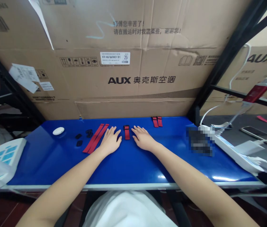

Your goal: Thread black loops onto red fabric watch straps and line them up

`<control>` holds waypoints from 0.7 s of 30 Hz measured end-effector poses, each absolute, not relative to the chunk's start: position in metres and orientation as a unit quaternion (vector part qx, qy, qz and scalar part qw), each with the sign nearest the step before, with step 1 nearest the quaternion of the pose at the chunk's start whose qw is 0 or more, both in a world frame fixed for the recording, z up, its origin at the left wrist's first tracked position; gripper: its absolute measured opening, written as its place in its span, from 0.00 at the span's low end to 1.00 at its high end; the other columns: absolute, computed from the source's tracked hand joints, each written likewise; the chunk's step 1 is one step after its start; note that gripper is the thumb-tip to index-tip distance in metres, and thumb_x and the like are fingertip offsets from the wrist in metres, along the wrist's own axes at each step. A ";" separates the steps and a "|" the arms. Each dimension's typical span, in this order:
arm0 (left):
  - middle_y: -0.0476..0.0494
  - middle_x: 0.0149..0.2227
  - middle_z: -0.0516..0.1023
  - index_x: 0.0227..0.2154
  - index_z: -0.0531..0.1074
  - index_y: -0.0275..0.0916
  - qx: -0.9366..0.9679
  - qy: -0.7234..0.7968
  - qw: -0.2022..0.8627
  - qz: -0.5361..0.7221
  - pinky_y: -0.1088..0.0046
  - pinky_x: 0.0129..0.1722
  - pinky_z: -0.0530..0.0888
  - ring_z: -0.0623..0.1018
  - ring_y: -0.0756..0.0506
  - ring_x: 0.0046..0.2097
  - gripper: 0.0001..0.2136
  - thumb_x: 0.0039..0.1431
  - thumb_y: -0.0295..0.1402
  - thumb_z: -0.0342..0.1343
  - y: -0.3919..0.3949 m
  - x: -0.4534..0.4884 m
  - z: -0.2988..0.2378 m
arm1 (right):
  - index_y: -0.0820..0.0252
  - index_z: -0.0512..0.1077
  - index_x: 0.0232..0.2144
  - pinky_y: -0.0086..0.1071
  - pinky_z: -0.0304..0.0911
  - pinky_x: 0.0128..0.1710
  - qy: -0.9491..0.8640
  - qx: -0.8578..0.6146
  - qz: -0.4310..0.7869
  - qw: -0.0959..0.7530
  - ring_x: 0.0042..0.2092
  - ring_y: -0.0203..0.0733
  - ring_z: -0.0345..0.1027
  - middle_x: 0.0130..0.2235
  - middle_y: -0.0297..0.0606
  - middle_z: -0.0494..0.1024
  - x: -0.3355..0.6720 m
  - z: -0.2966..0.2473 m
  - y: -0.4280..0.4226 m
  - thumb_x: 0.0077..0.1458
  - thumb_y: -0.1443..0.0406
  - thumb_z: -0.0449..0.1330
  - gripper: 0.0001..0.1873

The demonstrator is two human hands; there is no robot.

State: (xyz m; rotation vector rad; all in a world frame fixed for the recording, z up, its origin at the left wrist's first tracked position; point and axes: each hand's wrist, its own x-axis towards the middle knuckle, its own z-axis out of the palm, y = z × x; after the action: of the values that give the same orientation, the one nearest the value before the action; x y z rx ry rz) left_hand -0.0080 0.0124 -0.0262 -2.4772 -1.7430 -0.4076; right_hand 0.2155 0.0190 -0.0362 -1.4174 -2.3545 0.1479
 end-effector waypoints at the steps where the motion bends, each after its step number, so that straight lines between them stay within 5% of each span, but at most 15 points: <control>1: 0.32 0.66 0.59 0.60 0.66 0.35 -0.785 -0.600 0.070 -0.137 0.52 0.65 0.51 0.56 0.32 0.67 0.25 0.65 0.43 0.44 0.009 -0.008 -0.027 | 0.63 0.57 0.65 0.53 0.47 0.65 -0.846 -0.486 0.051 0.211 0.68 0.55 0.47 0.68 0.50 0.54 0.215 -0.035 0.018 0.63 0.64 0.48 0.29; 9: 0.21 0.63 0.61 0.60 0.65 0.31 -0.695 -0.704 0.116 -0.093 0.43 0.60 0.54 0.64 0.23 0.61 0.30 0.64 0.48 0.43 -0.007 -0.015 -0.020 | 0.58 0.70 0.56 0.45 0.55 0.60 -0.900 -0.377 0.043 0.213 0.58 0.50 0.64 0.58 0.45 0.71 0.203 -0.023 0.006 0.64 0.60 0.48 0.22; 16: 0.24 0.64 0.59 0.61 0.62 0.32 -0.760 -0.640 0.059 -0.097 0.51 0.60 0.61 0.62 0.28 0.64 0.27 0.66 0.44 0.42 -0.008 -0.013 -0.021 | 0.68 0.63 0.61 0.47 0.44 0.65 -0.774 -0.623 0.036 0.108 0.65 0.52 0.54 0.63 0.51 0.64 0.252 -0.019 0.041 0.65 0.57 0.44 0.28; 21: 0.32 0.67 0.56 0.62 0.60 0.34 -0.858 -0.498 -0.040 -0.121 0.56 0.65 0.57 0.56 0.37 0.68 0.24 0.68 0.39 0.40 -0.012 -0.006 -0.021 | 0.72 0.63 0.60 0.53 0.38 0.65 -0.666 -0.743 0.021 0.058 0.68 0.60 0.43 0.67 0.53 0.56 0.291 -0.020 0.055 0.62 0.61 0.48 0.28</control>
State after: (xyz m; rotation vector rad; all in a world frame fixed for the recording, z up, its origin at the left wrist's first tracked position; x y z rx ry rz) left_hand -0.0061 -0.0124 -0.0210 -2.7666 -1.6052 -0.3903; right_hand 0.2909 0.0555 -0.0200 -2.2529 -2.0177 0.0631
